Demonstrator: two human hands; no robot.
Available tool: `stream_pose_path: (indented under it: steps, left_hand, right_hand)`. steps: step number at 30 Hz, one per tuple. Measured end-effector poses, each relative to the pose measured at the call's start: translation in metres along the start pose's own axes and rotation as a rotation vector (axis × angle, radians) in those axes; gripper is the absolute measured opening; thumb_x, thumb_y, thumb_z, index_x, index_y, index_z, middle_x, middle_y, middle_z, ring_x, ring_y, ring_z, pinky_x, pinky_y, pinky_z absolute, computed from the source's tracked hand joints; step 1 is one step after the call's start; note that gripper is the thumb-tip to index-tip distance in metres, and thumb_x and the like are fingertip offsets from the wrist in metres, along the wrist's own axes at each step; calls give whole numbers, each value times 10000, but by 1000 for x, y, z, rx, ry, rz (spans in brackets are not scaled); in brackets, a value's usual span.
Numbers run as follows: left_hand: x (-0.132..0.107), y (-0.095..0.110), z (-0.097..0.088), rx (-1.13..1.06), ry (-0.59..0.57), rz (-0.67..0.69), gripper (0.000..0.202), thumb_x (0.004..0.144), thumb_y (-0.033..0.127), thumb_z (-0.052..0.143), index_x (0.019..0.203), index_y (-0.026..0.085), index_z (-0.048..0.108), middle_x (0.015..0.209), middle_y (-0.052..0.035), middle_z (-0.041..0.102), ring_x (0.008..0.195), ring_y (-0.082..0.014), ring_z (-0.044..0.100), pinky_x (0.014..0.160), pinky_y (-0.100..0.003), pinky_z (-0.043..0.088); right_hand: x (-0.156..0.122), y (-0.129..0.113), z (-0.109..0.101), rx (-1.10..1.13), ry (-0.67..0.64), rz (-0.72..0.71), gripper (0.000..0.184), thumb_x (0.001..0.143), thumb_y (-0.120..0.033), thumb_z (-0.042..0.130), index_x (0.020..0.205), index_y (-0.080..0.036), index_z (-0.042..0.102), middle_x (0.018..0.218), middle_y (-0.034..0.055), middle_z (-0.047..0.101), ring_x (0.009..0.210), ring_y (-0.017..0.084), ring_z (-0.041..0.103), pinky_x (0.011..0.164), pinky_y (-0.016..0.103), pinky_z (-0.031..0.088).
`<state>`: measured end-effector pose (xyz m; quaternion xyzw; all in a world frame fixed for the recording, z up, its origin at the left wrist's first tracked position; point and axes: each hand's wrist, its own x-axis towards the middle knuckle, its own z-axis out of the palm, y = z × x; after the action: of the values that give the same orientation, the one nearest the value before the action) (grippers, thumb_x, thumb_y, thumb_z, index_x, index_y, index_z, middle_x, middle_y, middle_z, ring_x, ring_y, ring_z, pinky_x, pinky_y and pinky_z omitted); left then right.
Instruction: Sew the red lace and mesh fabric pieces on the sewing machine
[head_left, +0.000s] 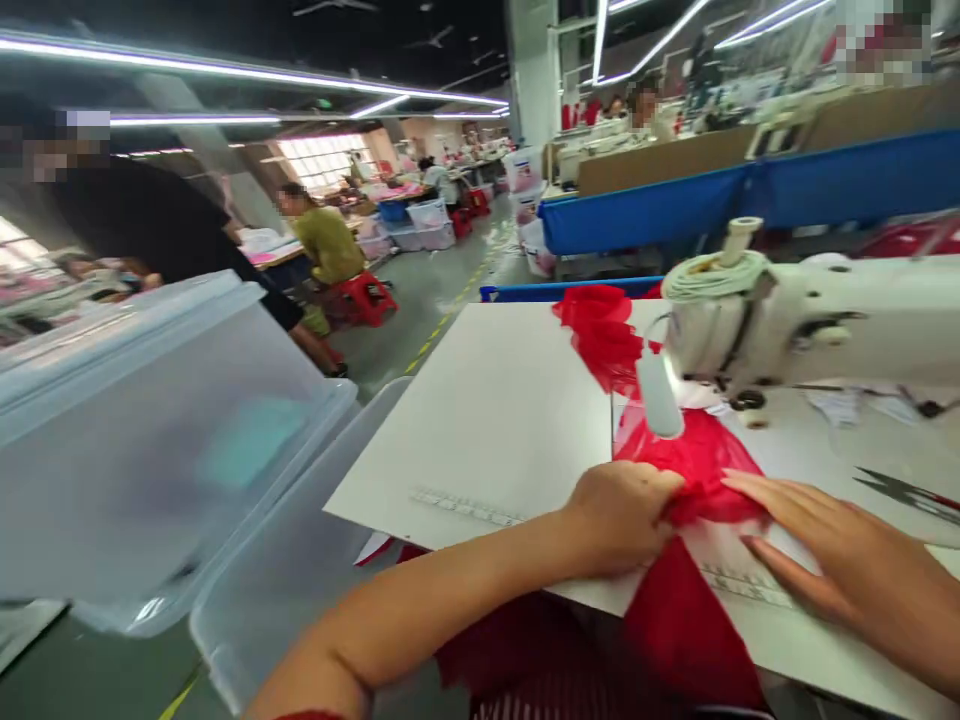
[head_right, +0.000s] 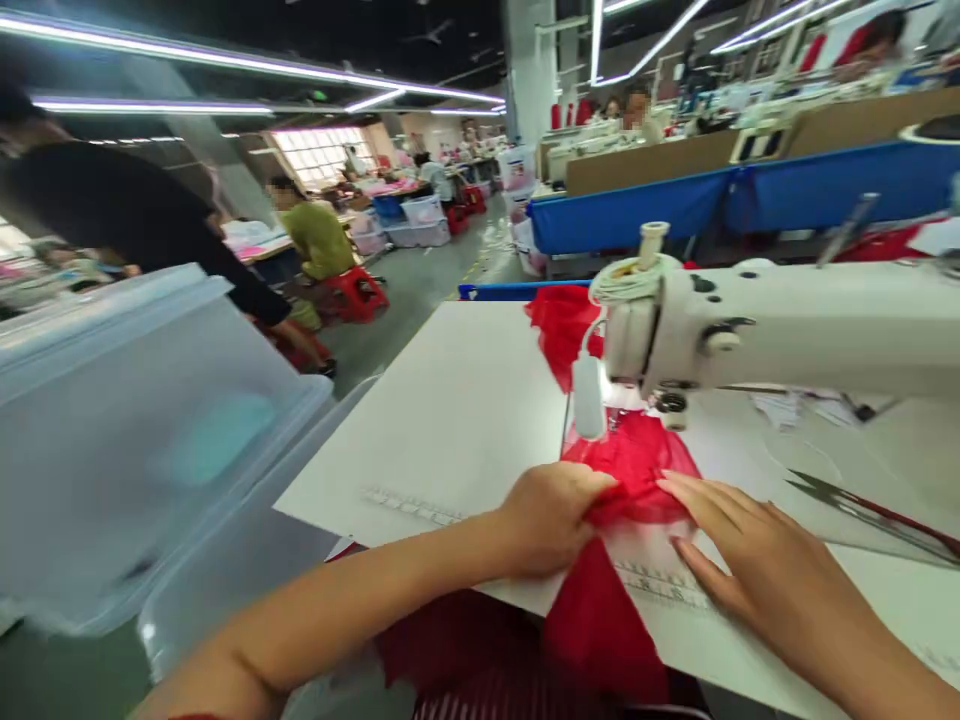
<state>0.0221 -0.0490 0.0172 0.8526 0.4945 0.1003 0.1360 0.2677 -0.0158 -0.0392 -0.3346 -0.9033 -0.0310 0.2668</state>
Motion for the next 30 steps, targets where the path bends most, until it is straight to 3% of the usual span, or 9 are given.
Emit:
stream_pose_path:
  steps: [3,7,12,15,19,22,26,28,30]
  left_hand:
    - [0,-8,-4,-107,-18,-86,77,914,189,466,886,201,537,873,-13,658,774,-184,602,630,-277,407]
    - [0,-9,0,-143,1,-131,150,984,268,362,941,197,488,876,-27,648,731,-190,577,622,-283,382]
    - [-3,-7,4,-241,83,-125,230,992,298,333,877,217,515,833,-3,646,699,-172,568,607,-264,368]
    - [-6,-7,10,-203,140,-24,295,1010,313,309,953,221,584,825,-6,661,698,-173,585,621,-270,401]
    - [-8,-13,24,-20,186,126,339,1005,371,371,1213,198,576,852,-42,690,728,-198,630,649,-293,474]
    - [-7,-16,32,7,229,171,357,993,383,413,1241,162,544,961,-84,706,809,-221,663,701,-328,529]
    - [-6,-16,34,-26,276,215,381,968,415,495,1253,163,493,992,-78,700,832,-213,678,709,-320,551]
    - [-8,-14,32,-20,283,279,348,979,395,493,1241,166,481,921,-50,690,796,-195,672,689,-305,550]
    - [-10,-13,31,32,293,329,324,989,341,475,1252,153,463,848,-29,667,748,-184,653,659,-298,546]
  right_hand:
    - [6,-3,-4,-81,16,11,335,964,-337,412,1216,-215,594,1145,102,712,990,275,686,757,423,561]
    - [24,-13,-8,-130,77,39,230,982,-266,415,982,-209,638,1009,73,742,872,226,699,649,332,525]
    - [35,-29,-10,12,138,14,178,988,-214,419,1100,-218,558,1105,62,716,668,125,660,535,239,460]
    - [38,-35,-6,-36,47,-13,237,940,-197,433,1154,-194,534,1137,95,689,533,109,578,444,241,369]
    - [43,-27,-3,-221,-6,9,255,788,-38,417,882,-199,590,942,52,691,485,110,509,419,263,218]
    - [49,-14,-9,-117,-53,-18,257,773,-21,412,825,-211,577,1024,35,688,580,114,546,447,253,239]
    - [61,-8,-19,60,-240,-126,369,727,-19,480,1001,-240,589,998,29,668,746,153,591,524,241,297]
    - [65,-10,-19,25,-289,-119,363,702,-31,509,993,-232,591,894,25,641,706,162,570,510,255,258]
    - [66,-13,-16,-49,-296,-101,289,665,-17,490,851,-217,584,805,22,603,611,153,515,491,281,195]
